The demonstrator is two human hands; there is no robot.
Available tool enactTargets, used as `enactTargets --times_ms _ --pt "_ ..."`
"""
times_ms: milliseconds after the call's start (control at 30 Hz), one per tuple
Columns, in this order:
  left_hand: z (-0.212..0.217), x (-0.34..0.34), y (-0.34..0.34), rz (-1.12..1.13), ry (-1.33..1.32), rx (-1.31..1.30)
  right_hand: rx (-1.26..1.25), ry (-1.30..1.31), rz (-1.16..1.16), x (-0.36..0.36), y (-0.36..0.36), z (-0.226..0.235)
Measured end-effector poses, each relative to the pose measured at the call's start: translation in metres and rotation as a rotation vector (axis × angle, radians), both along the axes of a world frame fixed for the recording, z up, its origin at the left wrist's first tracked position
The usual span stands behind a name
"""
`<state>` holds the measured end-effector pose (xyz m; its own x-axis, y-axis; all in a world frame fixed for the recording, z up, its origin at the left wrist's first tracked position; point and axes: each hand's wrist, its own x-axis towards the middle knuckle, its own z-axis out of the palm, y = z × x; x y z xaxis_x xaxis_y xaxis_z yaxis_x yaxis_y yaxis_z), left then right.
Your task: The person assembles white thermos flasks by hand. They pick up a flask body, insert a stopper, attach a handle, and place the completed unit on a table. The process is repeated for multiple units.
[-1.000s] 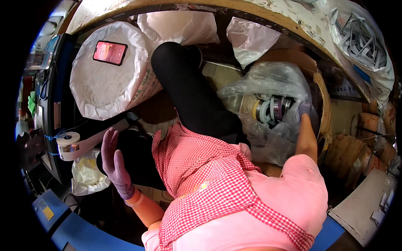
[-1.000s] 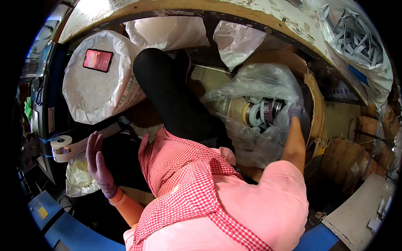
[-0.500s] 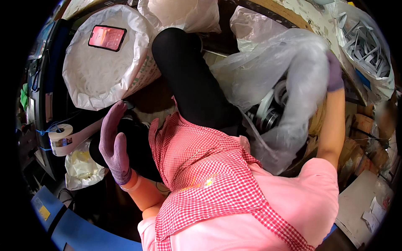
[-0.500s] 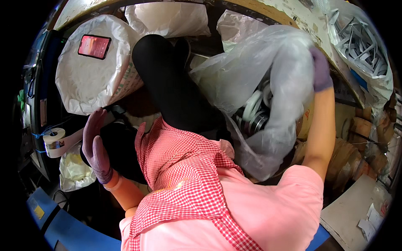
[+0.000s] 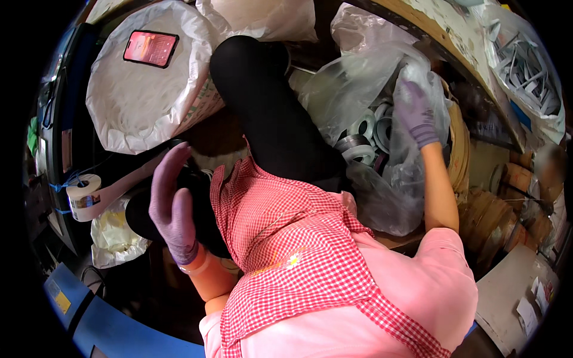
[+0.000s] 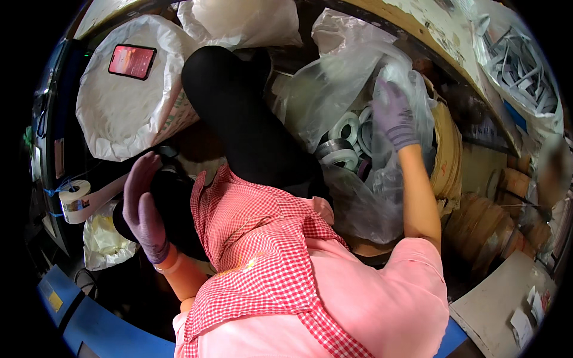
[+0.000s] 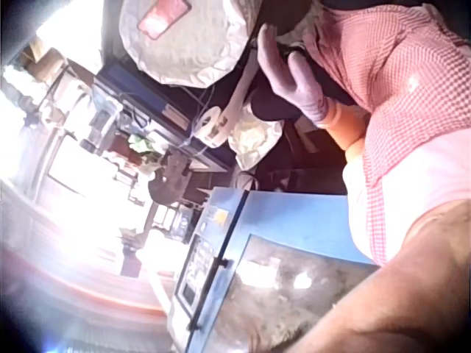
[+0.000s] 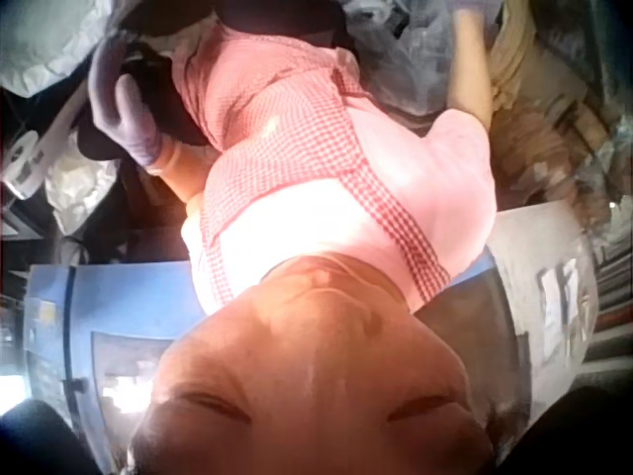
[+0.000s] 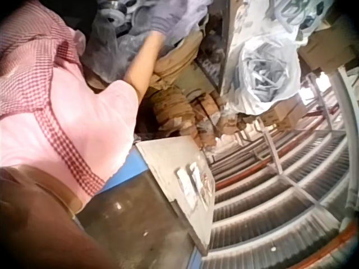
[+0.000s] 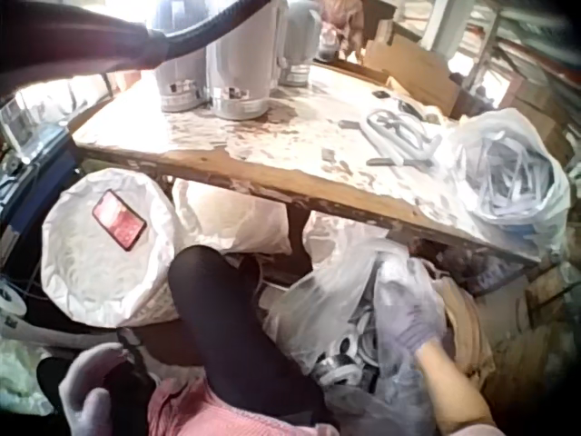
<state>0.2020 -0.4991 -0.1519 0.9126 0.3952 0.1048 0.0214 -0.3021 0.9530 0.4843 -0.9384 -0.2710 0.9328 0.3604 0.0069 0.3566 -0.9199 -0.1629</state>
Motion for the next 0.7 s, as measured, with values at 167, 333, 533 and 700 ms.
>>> enactTargets --times_ms 167,333,533,700 --pt "0.010 0.024 -0.019 -0.191 0.020 0.003 -0.749 0.248 -0.195 -0.010 -0.096 -0.070" --pt "0.013 0.011 -0.008 -0.164 0.138 0.037 -0.896 0.677 -0.566 0.054 -0.188 -0.084" --pt "-0.003 -0.012 -0.005 -0.009 0.167 -0.050 -0.736 0.792 0.006 0.016 -0.051 -0.055" --pt "0.001 -0.008 -0.011 -0.013 0.126 -0.045 -0.285 0.802 0.333 0.055 0.039 -0.082"
